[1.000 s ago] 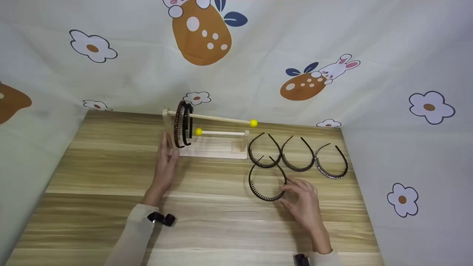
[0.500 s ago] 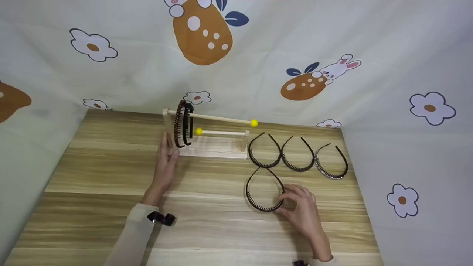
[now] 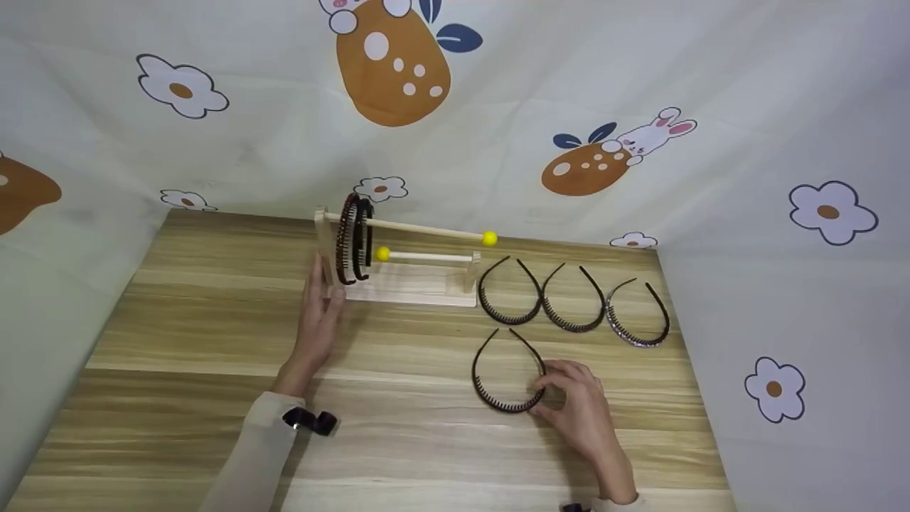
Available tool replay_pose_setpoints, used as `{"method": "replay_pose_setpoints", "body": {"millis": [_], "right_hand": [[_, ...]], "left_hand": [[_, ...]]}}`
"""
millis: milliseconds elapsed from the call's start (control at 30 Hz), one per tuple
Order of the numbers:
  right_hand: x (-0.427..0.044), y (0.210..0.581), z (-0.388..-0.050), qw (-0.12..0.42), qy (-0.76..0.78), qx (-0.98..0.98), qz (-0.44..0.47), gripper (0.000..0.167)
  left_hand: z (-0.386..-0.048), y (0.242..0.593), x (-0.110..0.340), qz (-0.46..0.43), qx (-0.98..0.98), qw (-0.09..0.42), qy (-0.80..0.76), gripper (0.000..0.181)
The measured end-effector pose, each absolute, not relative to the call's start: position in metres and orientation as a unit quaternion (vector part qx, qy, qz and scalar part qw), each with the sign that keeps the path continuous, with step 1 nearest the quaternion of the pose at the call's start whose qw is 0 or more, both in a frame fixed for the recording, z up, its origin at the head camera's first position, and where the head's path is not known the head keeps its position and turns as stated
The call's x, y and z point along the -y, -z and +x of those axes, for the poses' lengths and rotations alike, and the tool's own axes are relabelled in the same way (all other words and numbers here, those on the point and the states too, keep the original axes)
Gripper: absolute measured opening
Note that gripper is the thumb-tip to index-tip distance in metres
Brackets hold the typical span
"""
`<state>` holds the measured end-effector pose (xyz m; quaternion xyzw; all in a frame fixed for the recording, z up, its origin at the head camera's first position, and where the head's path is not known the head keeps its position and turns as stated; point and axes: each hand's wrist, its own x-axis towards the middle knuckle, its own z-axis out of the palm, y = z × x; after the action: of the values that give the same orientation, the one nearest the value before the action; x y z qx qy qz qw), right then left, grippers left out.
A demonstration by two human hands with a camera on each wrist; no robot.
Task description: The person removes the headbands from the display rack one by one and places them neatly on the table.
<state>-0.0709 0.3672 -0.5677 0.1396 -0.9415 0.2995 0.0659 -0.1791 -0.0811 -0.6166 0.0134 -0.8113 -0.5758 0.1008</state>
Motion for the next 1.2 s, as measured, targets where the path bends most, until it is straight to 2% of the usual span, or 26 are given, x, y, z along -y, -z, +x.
{"method": "replay_pose_setpoints", "body": {"millis": [267, 633, 767, 1033, 1200], "right_hand": [[-0.368, 0.568, -0.07, 0.021, -0.291, 0.95, 0.112, 0.045], [-0.369, 0.566, -0.07, -0.001, -0.301, 0.948, 0.103, 0.048], [-0.368, 0.563, -0.069, -0.011, -0.284, 0.953, 0.106, 0.055], [-0.363, 0.553, -0.071, -0.029, -0.245, 0.961, 0.123, 0.079], [-0.36, 0.545, -0.074, -0.036, -0.245, 0.962, 0.118, 0.082]], "left_hand": [[-0.18, 0.617, 0.081, 0.014, 0.804, 0.108, 0.584, 0.08], [-0.181, 0.617, 0.081, 0.014, 0.806, 0.107, 0.583, 0.08], [-0.181, 0.619, 0.082, 0.01, 0.807, 0.111, 0.58, 0.079], [-0.181, 0.618, 0.081, -0.001, 0.813, 0.122, 0.569, 0.079], [-0.181, 0.618, 0.081, -0.002, 0.809, 0.119, 0.576, 0.078]]}}
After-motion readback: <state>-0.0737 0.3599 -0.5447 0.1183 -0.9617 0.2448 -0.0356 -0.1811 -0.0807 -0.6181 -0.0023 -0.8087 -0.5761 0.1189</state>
